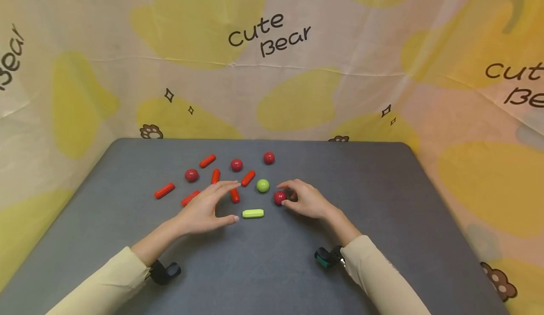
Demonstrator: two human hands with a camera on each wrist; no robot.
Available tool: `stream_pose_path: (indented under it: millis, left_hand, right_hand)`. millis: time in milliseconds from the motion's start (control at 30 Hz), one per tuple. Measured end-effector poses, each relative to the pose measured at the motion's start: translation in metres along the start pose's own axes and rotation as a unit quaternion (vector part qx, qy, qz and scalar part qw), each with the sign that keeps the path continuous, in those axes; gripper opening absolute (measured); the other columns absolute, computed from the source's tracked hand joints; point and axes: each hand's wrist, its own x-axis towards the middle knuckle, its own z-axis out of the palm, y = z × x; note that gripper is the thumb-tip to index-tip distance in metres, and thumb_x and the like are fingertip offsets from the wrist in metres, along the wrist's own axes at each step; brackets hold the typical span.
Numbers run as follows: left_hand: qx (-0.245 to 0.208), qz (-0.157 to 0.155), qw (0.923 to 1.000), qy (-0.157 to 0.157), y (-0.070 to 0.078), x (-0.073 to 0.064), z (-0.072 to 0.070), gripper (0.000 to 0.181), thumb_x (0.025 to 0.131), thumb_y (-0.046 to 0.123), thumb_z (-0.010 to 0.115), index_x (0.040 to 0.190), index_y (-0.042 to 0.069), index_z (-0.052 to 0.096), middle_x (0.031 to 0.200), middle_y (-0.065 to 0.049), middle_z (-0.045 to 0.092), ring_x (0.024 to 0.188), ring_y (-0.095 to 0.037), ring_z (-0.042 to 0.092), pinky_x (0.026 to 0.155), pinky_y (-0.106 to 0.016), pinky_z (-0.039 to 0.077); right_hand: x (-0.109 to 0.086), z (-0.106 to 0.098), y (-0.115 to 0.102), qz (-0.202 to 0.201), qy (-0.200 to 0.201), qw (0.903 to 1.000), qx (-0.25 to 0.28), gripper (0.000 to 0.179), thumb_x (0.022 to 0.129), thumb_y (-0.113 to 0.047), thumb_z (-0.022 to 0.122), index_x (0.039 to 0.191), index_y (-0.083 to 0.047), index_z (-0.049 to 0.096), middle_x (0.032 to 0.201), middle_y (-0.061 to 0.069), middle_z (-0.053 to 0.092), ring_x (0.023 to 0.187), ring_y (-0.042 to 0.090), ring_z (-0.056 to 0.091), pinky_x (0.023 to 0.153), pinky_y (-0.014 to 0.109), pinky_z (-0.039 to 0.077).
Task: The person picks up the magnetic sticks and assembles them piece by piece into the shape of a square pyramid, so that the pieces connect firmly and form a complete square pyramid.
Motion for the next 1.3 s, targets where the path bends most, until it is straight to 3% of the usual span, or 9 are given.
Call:
stream_pose_path:
  millis: [167,767,1000,1300]
  left_hand:
    - [-0.019,-0.011,0.9996,-0.016,0.008,0.005,0.010,0.063,0.077,0.040,0.069,0.133,0.023,0.047,0.132,0.008,0.046,0.113,-0.012,0.047,0.089,-0.039,0.045]
    - [-0.030,-0.027,0.9990,-0.022,0.023,0.021,0.039,0.040,0.078,0.022,0.071,0.115,0.010,0.062,0.110,-0.002,0.060,0.101,-0.018,0.056,0.085,-0.041,0.046]
    - [-0.026,-0.034,0.9978,-0.051,0.025,0.027,0.043,0.035,0.079,0.017,0.071,0.112,0.010,0.064,0.104,-0.003,0.059,0.094,-0.018,0.055,0.083,-0.039,0.046]
    - [-0.010,-0.030,0.9979,-0.056,0.023,0.033,0.044,0.029,0.076,0.011,0.073,0.104,0.012,0.068,0.092,-0.001,0.059,0.084,-0.014,0.053,0.075,-0.032,0.045]
  right_hand:
    - [0.004,0.004,-0.001,-0.001,-0.008,1.0000,-0.004,0.041,0.083,-0.017,0.068,0.121,-0.010,0.056,0.110,0.004,0.059,0.079,0.014,0.055,0.070,0.027,0.046]
    - [0.004,0.011,0.000,-0.001,-0.006,1.0000,0.008,0.032,0.083,-0.012,0.067,0.114,-0.010,0.060,0.099,0.002,0.060,0.079,0.014,0.053,0.068,0.025,0.045]
    - [-0.001,0.008,-0.004,0.007,0.000,0.9999,0.007,0.031,0.083,-0.013,0.066,0.113,-0.010,0.060,0.097,0.001,0.059,0.078,0.016,0.053,0.068,0.025,0.044]
    - [-0.008,0.002,0.001,0.044,0.008,0.9988,0.020,0.031,0.083,-0.015,0.067,0.112,-0.013,0.058,0.094,-0.002,0.058,0.078,0.014,0.053,0.068,0.026,0.043]
